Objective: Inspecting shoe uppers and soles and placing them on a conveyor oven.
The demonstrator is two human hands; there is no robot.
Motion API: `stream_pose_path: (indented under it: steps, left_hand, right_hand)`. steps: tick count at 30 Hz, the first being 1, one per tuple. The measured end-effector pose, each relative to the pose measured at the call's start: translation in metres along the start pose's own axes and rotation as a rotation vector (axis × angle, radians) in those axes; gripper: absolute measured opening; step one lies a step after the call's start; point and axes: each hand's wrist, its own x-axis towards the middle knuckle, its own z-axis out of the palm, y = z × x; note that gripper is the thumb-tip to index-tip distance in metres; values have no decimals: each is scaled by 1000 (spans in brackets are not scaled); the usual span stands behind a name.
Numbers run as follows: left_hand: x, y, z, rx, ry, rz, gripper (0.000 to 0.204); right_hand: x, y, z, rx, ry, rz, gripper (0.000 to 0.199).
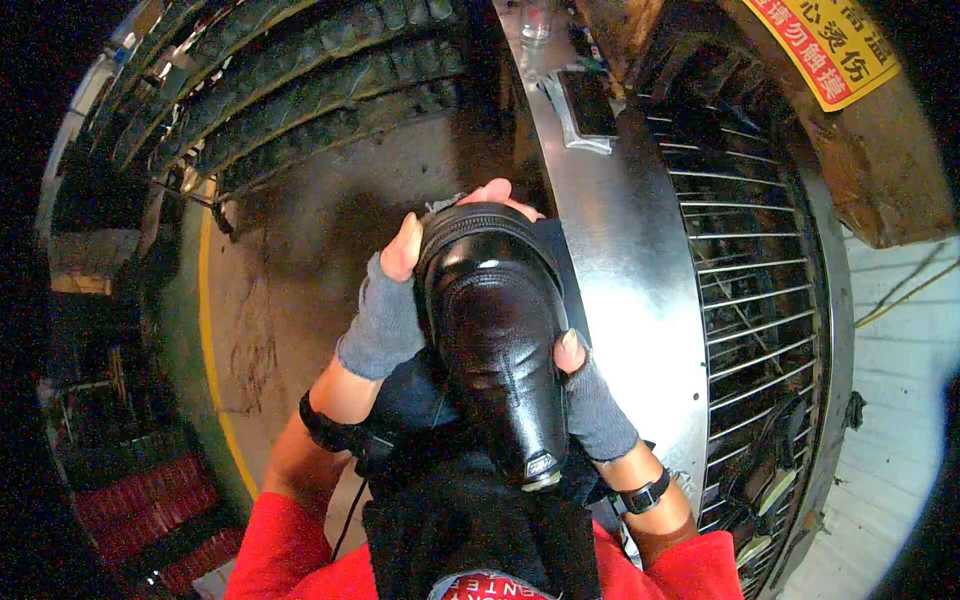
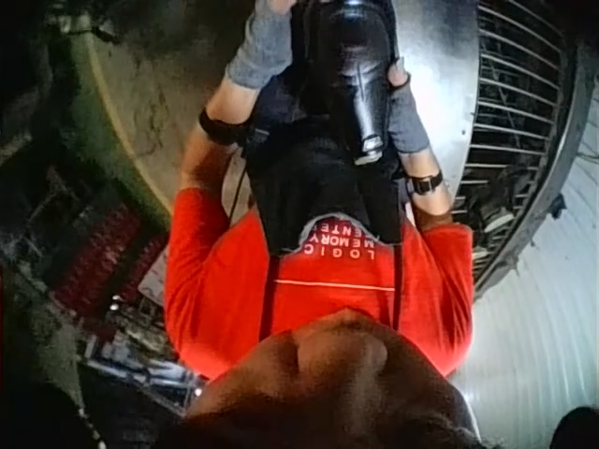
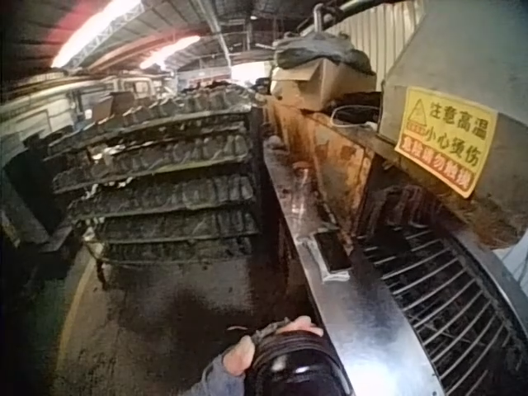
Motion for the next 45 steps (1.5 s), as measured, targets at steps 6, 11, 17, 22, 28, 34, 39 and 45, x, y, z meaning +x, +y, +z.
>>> stream_pose_path:
  steps: [6,11,17,22,28,34,39,45]
  left_hand:
    - [-36,27,3,548,-20,183,119]
    - [-60,41,-2,427,289,130,154]
    - [-89,6,-23,-53,206,304,140]
    - [-102,-14,-16,-57,245,235,127]
    - [-83,-3,50,-131,387,-19,129]
    - [-46,20,69,75,293,-80,117]
    - [-21,16,58,443,-62,-82,99]
    - [-16,15,84,985,-7,-55,93]
  right_hand:
    - [5,-20,27,-218,-68,-138,74]
    - [6,-47,59,-492,-150,-141,59]
    - [5,-35,39,-1130,232,-847,43]
    - [-3,-10,19,-891,-127,-512,56]
    - [-14,-23,14,-897,-206,-644,56]
    - [-13,-97,20,-927,52,-614,68]
    - [-10,-134,50,-1194,-118,-785,73]
    - [-8,-158,42,-1261,-264,-767,36]
